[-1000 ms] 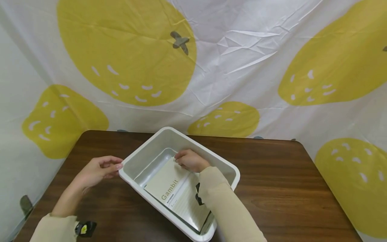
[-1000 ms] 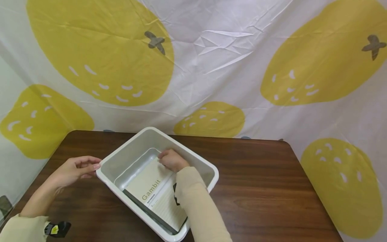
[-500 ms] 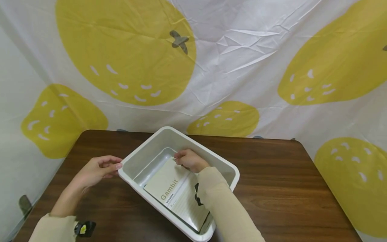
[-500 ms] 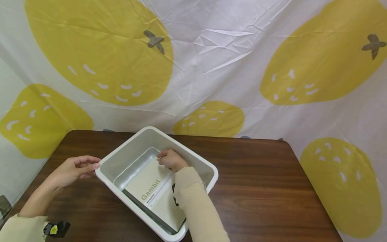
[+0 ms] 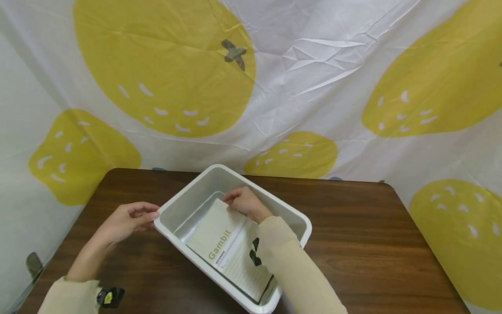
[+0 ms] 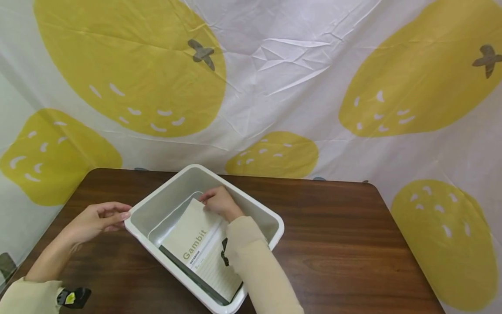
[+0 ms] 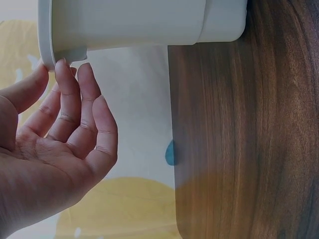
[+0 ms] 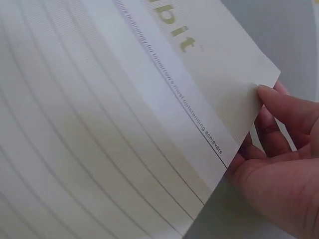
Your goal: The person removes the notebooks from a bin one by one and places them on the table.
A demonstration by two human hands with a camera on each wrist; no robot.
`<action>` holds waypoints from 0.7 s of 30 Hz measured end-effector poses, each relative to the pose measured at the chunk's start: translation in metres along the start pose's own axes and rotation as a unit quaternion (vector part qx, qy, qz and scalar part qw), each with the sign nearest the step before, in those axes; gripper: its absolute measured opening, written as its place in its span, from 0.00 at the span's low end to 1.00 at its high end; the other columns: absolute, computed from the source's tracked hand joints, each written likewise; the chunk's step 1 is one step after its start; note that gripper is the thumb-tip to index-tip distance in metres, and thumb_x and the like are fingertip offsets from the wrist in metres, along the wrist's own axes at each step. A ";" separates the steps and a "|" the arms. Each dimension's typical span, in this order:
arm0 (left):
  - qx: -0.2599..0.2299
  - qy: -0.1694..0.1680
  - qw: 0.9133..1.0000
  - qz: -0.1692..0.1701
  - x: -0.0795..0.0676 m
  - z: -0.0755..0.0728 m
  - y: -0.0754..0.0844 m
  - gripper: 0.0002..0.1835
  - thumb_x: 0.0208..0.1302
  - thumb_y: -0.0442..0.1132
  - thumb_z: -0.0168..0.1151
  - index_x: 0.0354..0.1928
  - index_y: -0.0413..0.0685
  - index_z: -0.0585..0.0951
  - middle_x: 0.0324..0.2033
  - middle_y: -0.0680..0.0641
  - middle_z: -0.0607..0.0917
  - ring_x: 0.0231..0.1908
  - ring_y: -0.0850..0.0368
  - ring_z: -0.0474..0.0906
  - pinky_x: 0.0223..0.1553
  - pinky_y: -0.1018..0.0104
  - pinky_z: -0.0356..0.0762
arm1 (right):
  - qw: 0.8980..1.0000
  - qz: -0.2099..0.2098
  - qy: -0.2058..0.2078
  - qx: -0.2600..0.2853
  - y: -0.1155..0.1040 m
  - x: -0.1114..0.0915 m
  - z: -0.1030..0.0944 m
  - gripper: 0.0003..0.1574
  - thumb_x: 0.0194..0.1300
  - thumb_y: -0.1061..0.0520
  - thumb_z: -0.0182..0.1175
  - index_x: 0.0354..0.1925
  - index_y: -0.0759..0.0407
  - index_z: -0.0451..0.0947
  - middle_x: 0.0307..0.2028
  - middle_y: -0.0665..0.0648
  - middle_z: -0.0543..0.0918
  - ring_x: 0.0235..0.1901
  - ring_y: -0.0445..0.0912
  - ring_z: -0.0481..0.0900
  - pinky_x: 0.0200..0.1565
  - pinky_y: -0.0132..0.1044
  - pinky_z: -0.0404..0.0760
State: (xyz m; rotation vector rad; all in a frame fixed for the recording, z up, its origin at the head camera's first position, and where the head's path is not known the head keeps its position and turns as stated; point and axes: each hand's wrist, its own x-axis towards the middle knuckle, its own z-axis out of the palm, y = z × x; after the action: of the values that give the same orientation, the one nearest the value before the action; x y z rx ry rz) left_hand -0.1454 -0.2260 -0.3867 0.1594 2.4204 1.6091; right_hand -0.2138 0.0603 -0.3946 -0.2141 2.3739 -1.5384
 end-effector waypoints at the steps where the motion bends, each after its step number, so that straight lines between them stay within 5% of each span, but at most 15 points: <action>1: 0.003 0.000 1.000 0.001 0.000 0.000 0.000 0.23 0.63 0.41 0.58 0.51 0.25 0.72 0.36 0.39 0.82 0.34 0.49 0.81 0.37 0.59 0.79 | 1.000 0.002 0.000 0.005 -0.002 -0.001 0.000 0.18 0.44 0.80 0.57 0.38 0.75 0.79 0.27 0.62 0.80 0.26 0.41 0.72 0.27 0.28 0.71; 13: 0.023 0.005 1.000 -0.001 -0.001 0.001 0.001 0.24 0.62 0.42 0.59 0.50 0.27 0.73 0.36 0.39 0.82 0.35 0.47 0.80 0.37 0.57 0.79 | 0.998 0.045 -0.018 0.051 -0.024 -0.002 -0.022 0.20 0.42 0.80 0.59 0.37 0.70 0.81 0.21 0.53 0.78 0.19 0.42 0.74 0.19 0.32 0.72; 21: 0.011 0.002 1.000 0.011 -0.001 0.000 0.000 0.23 0.62 0.40 0.59 0.50 0.24 0.72 0.36 0.38 0.82 0.32 0.54 0.81 0.37 0.56 0.79 | 0.997 0.005 -0.020 0.074 -0.043 -0.015 -0.039 0.20 0.44 0.80 0.59 0.39 0.72 0.79 0.25 0.55 0.79 0.23 0.44 0.76 0.24 0.36 0.77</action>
State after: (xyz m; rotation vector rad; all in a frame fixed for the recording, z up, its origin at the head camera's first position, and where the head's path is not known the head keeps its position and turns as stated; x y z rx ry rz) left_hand -0.1441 -0.2266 -0.3868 0.1865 2.4488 1.5938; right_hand -0.2143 0.0804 -0.3380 -0.1964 2.2149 -1.6813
